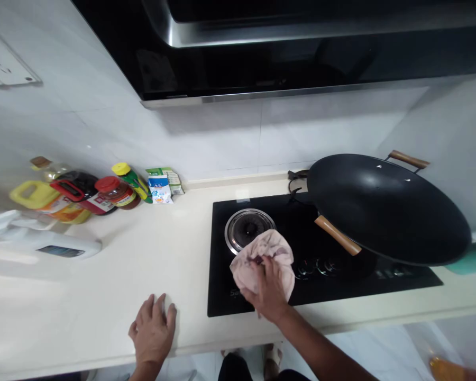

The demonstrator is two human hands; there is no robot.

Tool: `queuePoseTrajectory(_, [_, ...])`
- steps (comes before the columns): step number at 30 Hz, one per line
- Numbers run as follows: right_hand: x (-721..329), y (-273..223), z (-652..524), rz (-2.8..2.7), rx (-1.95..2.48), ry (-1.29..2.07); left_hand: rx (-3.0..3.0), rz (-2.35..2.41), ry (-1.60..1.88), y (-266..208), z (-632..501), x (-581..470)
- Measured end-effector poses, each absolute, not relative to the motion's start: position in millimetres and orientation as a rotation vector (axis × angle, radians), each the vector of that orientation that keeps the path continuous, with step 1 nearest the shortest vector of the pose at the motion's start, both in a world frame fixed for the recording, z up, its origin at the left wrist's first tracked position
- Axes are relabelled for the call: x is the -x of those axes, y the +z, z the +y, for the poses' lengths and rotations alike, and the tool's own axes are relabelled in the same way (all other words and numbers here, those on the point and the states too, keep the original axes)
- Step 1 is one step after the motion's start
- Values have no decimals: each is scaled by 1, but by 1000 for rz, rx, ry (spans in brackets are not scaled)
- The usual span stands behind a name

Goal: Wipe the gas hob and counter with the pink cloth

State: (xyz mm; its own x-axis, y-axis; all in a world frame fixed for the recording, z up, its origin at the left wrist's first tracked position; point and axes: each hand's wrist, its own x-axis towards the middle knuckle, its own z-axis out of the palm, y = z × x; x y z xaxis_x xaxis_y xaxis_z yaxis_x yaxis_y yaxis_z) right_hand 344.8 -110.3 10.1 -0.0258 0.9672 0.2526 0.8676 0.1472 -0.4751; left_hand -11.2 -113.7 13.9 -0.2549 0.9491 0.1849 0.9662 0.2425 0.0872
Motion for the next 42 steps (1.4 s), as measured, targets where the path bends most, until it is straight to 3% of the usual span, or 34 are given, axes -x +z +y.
queuePoseTrajectory(8, [-248,30,-103,-2237,1402,424,1852,-2351,-280,14,-115,11])
queuePoseTrajectory(18, [-258,71,11,-2329,1443,366,1853,-2370,-278,17,-117,6])
queuePoseTrajectory(23, [-237,65,-21,-2258,1571,410,1859,-2381,-295,20,-119,4])
queuePoseTrajectory(28, [-223,45,-92,-2294,1384,418,1881,-2390,-304,22,-117,5])
queuePoseTrajectory(32, [-253,30,-122,-2287,1357,390,1888,-2381,-312,25,-115,2])
queuePoseTrajectory(42, [-473,-12,-208,-1843,2028,51,1933,-2343,-304,26,-114,0])
